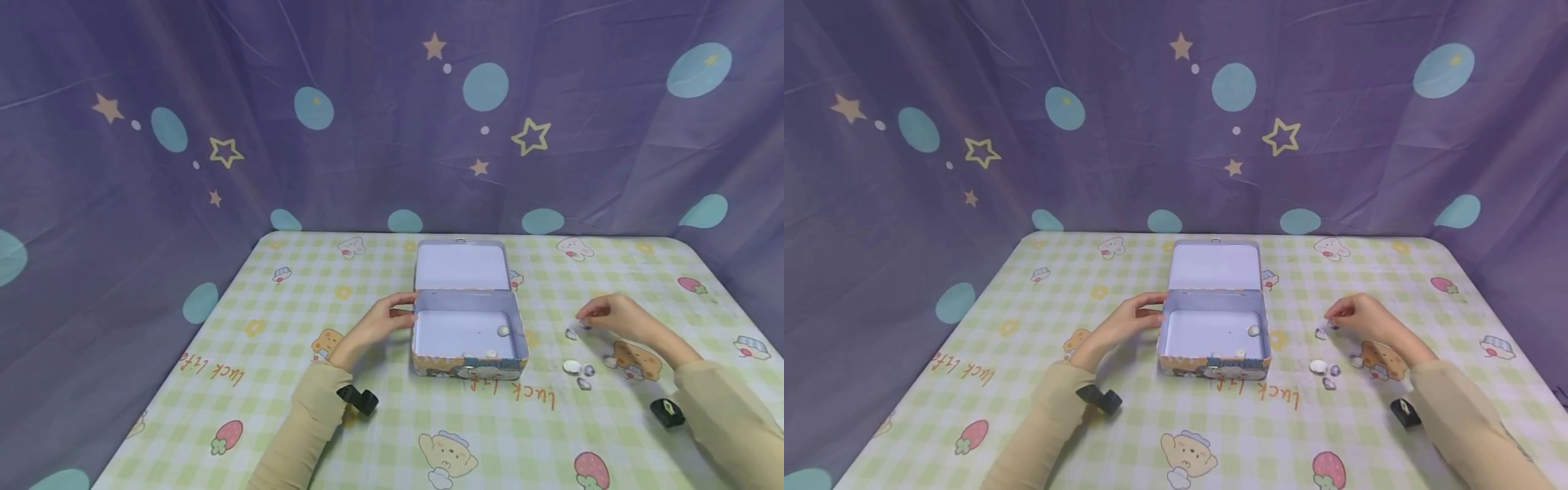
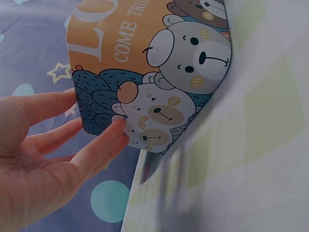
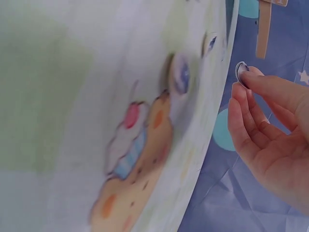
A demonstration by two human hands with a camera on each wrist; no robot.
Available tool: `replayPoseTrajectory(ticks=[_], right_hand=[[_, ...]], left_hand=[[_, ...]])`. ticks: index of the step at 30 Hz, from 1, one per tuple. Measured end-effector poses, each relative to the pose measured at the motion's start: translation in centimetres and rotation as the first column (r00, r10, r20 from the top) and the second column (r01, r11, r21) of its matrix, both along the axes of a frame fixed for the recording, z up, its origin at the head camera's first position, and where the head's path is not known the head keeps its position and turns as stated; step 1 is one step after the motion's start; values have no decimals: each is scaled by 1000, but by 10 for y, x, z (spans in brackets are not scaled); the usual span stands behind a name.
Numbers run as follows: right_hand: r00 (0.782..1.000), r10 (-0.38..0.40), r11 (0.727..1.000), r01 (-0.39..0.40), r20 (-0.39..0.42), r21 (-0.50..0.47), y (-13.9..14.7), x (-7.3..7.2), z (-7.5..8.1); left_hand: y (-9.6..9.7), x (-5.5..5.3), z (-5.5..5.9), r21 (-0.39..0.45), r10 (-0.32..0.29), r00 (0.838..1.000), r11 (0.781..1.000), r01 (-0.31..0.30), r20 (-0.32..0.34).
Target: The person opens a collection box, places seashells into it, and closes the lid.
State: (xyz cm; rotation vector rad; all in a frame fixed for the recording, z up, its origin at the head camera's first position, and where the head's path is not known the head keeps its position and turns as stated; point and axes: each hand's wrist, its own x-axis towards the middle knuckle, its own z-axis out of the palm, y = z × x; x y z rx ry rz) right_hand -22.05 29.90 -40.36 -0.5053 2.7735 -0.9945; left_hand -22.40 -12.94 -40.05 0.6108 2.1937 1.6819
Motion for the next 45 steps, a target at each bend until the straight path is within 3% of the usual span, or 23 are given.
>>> replayPoseTrajectory(ticks=[8, 15, 23, 34, 45], right_hand=[[999, 31, 999, -31, -24, -20, -13, -6, 10], [994, 99, 989, -104, -51, -108, -22, -15, 13], [996, 76, 996, -78, -48, -49, -43, -21, 29], [987, 126, 989, -133, -95, -68, -65, -32, 34], [983, 166, 978, -175, -80, -115, -86, -37, 43]], left_hand=[[1, 1, 2, -1, 2, 1000, 1000, -2, 6], [1, 1, 2, 0, 0, 1000, 1000, 0, 1], [1, 0, 1, -6, 1, 1000, 1000, -1, 3], [1, -2, -2, 4, -3, 1000, 1000, 3, 19], [0, -2, -2, 19, -8, 1000, 1000, 8, 14]])
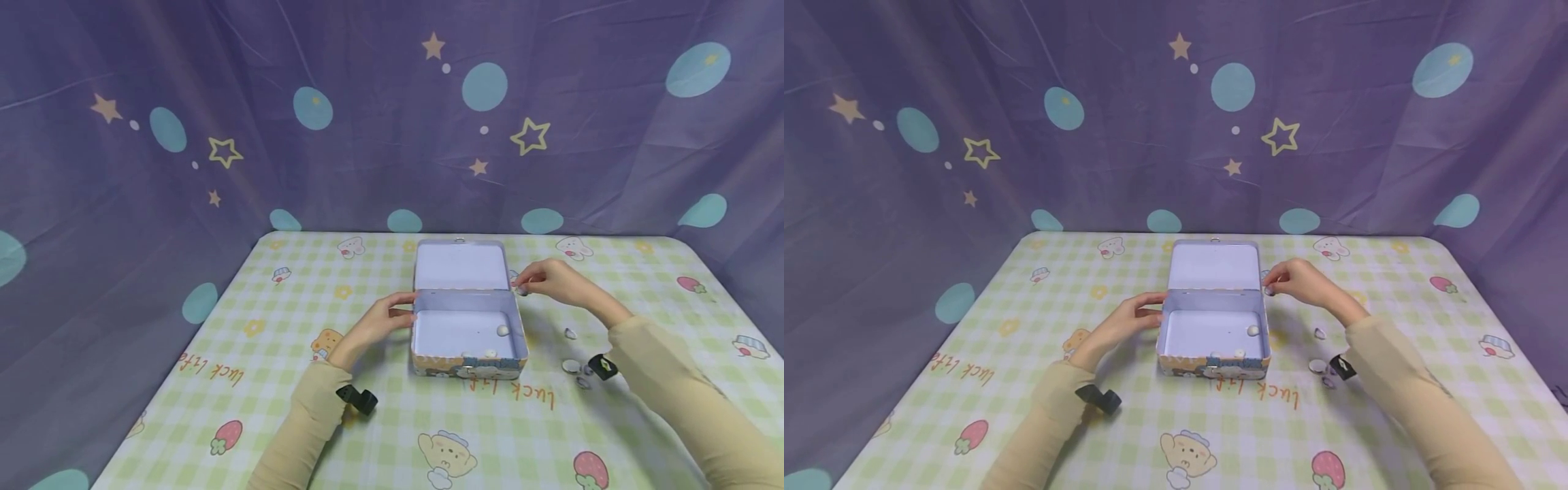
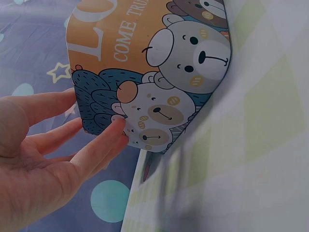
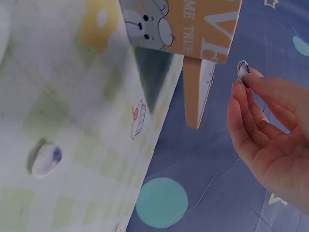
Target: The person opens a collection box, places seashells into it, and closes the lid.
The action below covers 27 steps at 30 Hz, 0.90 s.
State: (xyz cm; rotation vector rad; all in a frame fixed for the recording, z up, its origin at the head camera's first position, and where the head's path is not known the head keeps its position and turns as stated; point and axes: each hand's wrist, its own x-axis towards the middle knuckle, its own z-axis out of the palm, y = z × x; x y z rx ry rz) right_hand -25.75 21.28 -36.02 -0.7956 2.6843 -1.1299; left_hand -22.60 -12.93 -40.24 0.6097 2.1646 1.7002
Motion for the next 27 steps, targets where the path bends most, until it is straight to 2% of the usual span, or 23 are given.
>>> replayPoseTrajectory(ticks=[8, 16, 27], right_hand=[[998, 40, 999, -39, -38, 26, -17, -4, 4], [996, 86, 995, -85, -9, 44, -34, -7, 4], [988, 152, 986, -150, -19, 68, -47, -9, 3]], left_hand=[[0, 1, 2, -9, 1, 1000, 1000, -1, 1], [0, 1, 2, -8, 7, 1000, 1000, -7, 14], [1, 1, 4, -20, 13, 1000, 1000, -13, 11]])
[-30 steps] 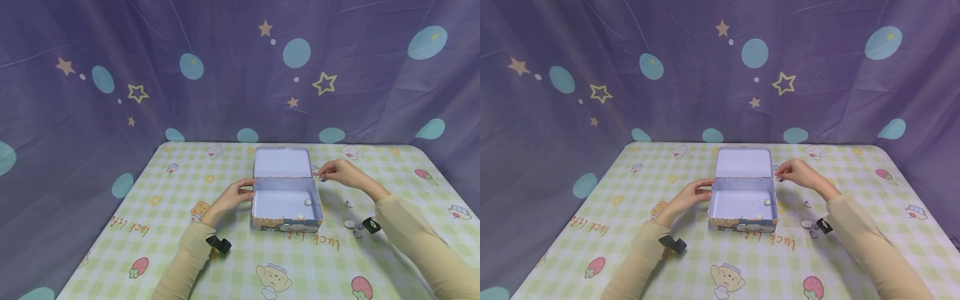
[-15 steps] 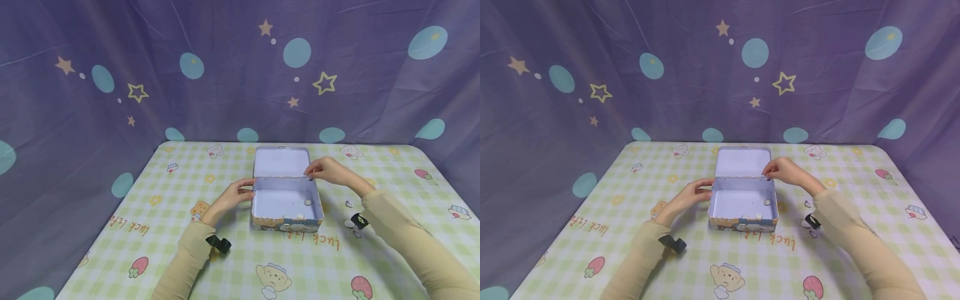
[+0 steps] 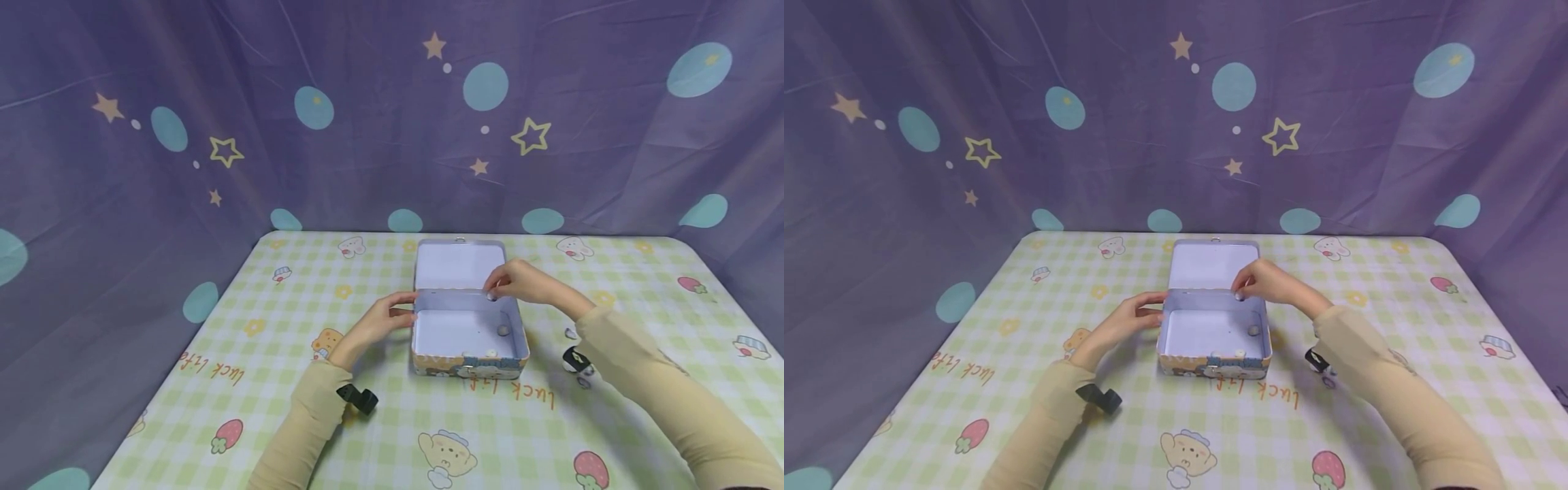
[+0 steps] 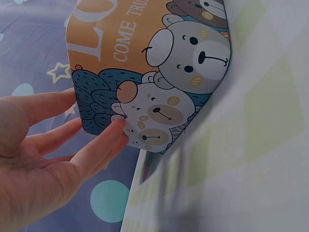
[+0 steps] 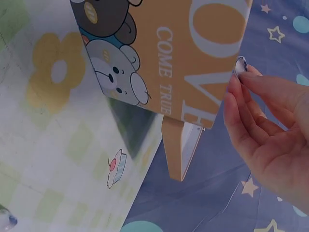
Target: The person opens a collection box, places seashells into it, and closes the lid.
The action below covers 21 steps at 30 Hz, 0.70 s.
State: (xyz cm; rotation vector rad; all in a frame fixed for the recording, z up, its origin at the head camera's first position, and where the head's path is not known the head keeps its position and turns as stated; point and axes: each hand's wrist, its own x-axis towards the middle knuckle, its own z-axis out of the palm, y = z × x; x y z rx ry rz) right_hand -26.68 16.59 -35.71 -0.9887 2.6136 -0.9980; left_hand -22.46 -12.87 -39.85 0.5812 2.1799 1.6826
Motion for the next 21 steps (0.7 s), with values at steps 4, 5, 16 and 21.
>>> replayPoseTrajectory(ticks=[4, 5, 16, 21], right_hand=[[1000, 18, 1000, -18, 18, 3, -4, 1, 1], [999, 26, 1000, -26, 21, 2, -5, 2, 1], [995, 72, 997, -72, 63, -4, -14, 3, 0], [991, 96, 995, -96, 91, -8, -17, 2, -2]], left_hand=[[1, -1, -1, 7, 1, 1000, 1000, -1, 6], [1, -1, -1, 10, 2, 1000, 1000, -2, 8], [1, 0, 0, 1, 2, 1000, 1000, -2, -13], [0, 1, -1, 3, -8, 1000, 1000, 8, -15]])
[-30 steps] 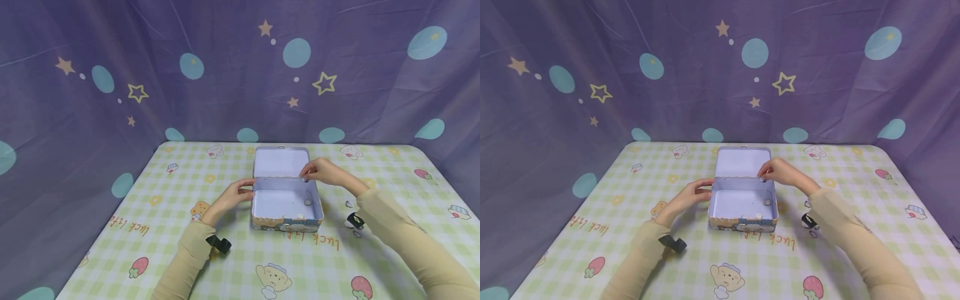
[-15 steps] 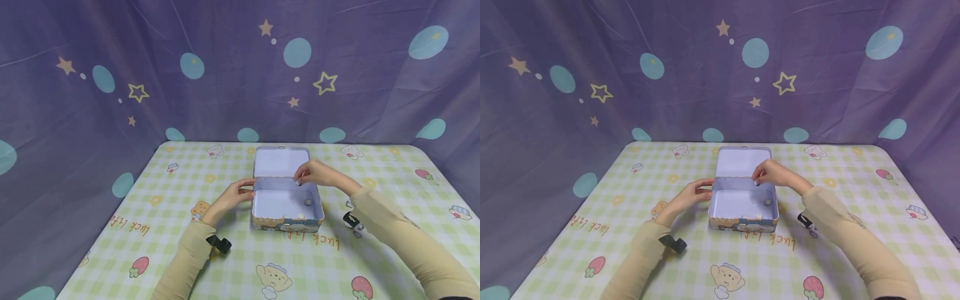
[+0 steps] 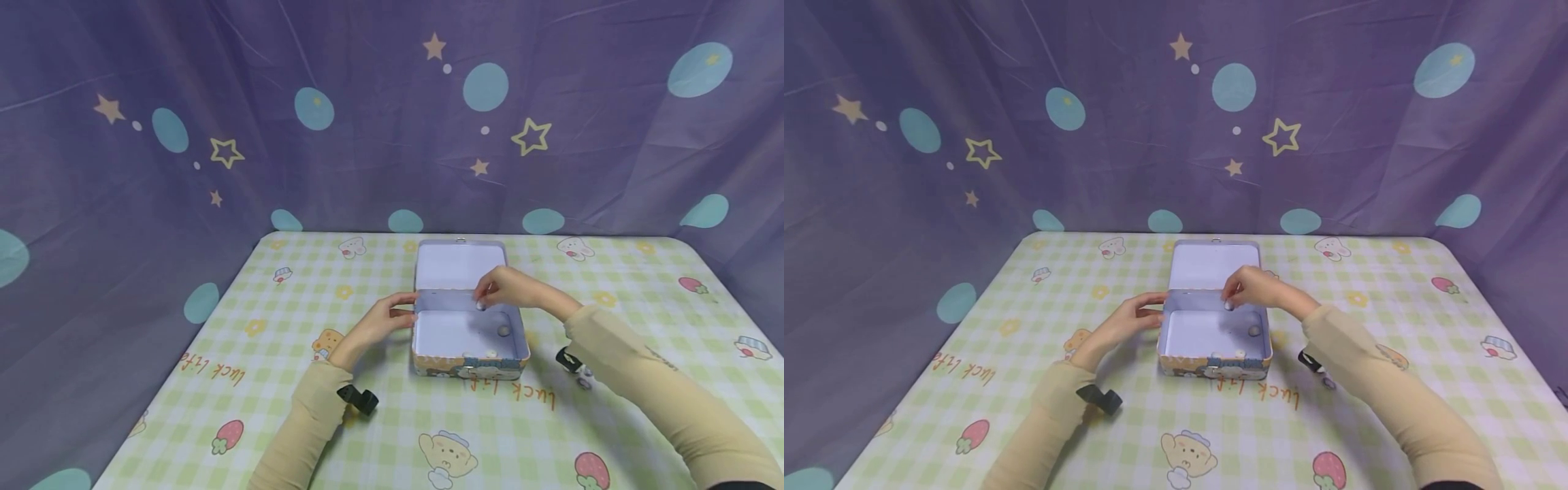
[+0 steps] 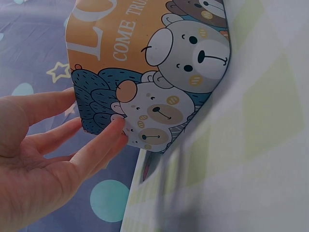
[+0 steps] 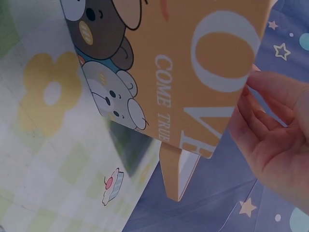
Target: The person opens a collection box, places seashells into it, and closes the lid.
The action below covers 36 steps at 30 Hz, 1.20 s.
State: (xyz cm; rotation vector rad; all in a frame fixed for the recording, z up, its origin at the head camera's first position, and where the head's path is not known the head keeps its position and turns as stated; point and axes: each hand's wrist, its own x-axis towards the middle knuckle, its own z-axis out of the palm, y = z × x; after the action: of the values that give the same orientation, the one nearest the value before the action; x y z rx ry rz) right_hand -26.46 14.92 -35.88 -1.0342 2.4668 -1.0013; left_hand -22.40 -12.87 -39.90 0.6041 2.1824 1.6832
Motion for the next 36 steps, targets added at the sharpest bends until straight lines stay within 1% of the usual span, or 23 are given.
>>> replayPoseTrajectory(ticks=[4, 8, 12, 19, 25, 28, 34, 36], right_hand=[[1000, 5, 1000, -5, -13, 2, 1, 0, -2], [998, -19, 1000, 20, -52, 11, 4, 4, -1], [994, -64, 998, 64, -86, -3, 10, 11, 2], [981, -159, 987, 156, -109, -34, 28, 23, 8], [967, -218, 975, 209, -131, -78, 46, 30, 7], [962, -241, 969, 231, -128, -90, 57, 33, 4], [947, -291, 957, 286, -138, -56, 78, 39, -1], [944, -303, 953, 300, -132, -41, 83, 40, -3]], left_hand=[[0, 0, 1, 7, 2, 1000, 1000, -2, 9], [1, 0, 1, 8, 4, 1000, 1000, -4, 15], [1, 0, -1, 7, 4, 1000, 1000, -4, 15], [-1, -1, -3, 6, -1, 1000, 1000, 1, -1], [-1, -2, -1, -1, 14, 1000, 1000, -14, 7], [0, 0, 3, 4, 16, 1000, 1000, -16, 19], [5, 10, 21, -14, 4, 1000, 1000, -4, 15], [5, 12, 23, -19, 3, 1000, 1000, -3, 19]])
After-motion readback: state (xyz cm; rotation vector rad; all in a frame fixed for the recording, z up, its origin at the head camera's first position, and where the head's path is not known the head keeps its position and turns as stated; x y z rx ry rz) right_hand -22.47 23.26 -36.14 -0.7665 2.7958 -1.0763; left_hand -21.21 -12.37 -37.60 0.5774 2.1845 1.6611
